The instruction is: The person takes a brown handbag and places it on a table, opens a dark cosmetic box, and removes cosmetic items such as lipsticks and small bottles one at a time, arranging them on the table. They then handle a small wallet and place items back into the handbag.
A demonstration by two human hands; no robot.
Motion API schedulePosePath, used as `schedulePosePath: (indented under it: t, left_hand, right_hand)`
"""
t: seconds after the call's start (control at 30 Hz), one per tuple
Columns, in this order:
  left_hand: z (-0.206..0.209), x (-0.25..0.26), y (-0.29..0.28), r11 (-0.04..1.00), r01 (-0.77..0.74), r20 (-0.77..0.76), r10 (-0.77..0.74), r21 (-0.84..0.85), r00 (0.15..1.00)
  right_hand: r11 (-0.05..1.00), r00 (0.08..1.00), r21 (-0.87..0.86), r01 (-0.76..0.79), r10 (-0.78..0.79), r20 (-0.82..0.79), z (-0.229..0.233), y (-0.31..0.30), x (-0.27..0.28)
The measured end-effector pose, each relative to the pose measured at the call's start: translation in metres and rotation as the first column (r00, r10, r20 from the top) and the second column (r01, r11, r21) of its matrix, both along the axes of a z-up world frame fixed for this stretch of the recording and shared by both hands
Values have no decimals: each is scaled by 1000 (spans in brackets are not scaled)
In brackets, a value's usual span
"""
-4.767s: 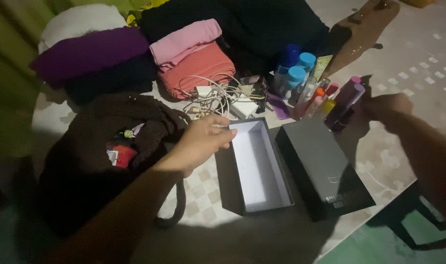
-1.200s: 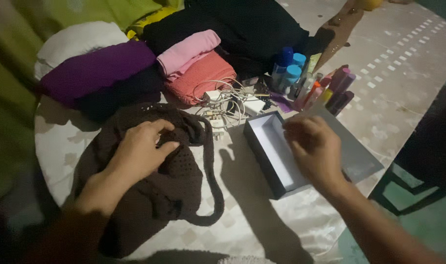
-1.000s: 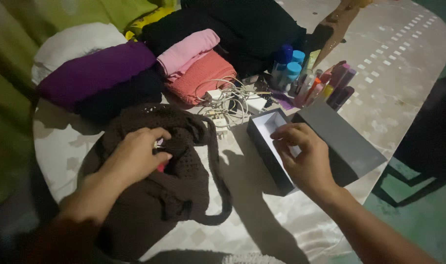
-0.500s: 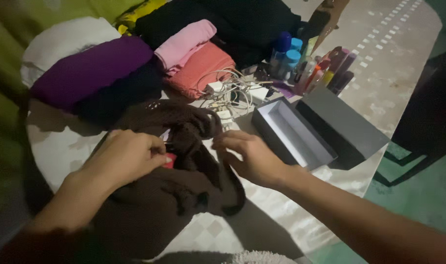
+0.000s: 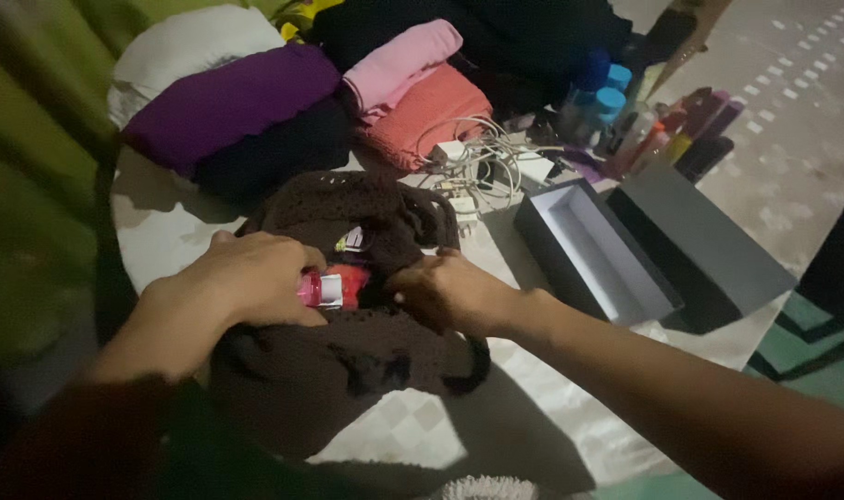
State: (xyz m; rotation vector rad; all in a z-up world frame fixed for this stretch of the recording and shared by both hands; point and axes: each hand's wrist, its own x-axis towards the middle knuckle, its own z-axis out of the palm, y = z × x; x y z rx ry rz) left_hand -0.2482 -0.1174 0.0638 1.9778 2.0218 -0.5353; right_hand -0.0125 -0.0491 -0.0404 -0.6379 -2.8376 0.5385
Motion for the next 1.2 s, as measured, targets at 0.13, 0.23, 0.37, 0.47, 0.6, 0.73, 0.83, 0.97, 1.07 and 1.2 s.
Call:
schedulePosePath:
  t: [0.13,0.23,0.37,0.47,0.6,0.73,0.83,0.97,1.07,1.2]
  left_hand:
    - [-17,2,10,998,-34,-66,38,56,997]
    - [-30,12,20,997,16,-173,-3,76,985]
    - [-36,13,26,997,71,-191,-63,37,980]
    - [-35,10,32,997,72,-134,-68,28,989]
    - [-36,2,29,992,78,-43,-74,99,996]
    - [-32,-8,28,949,71,165,-127,307,978]
    - [-33,-8,31,897,-26,482,-212,441,850]
    - [-24,4,43,853,-170,679,-255,494,689]
    - [-18,27,55,854,-221,772,-277,470,572]
    - [-11,71,63,873,-227,889,-368,432,273]
  right_hand:
    - [999,993,20,-46,48,-107,-2,13,16]
    - [998,996,-52,-18,13,-84,0,15,28]
    - [996,996,-76,-51,45,-79,1,10,39]
    - [984,966,-110,-141,112,-231,0,10,46]
    - [985,956,-142,-99,55,-287,0,6,53]
    - [964,930,-265,28,-122,-346,6,2,53]
    - [921,914,-340,190,-292,-280,11,-1,46]
    - [856,814,-496,146,-389,-432,24,-5,33]
    - [801,726,-590,103,-466,-506,32,-8,24]
    - [767,634,-617,179,-569,-523,44,-5,27]
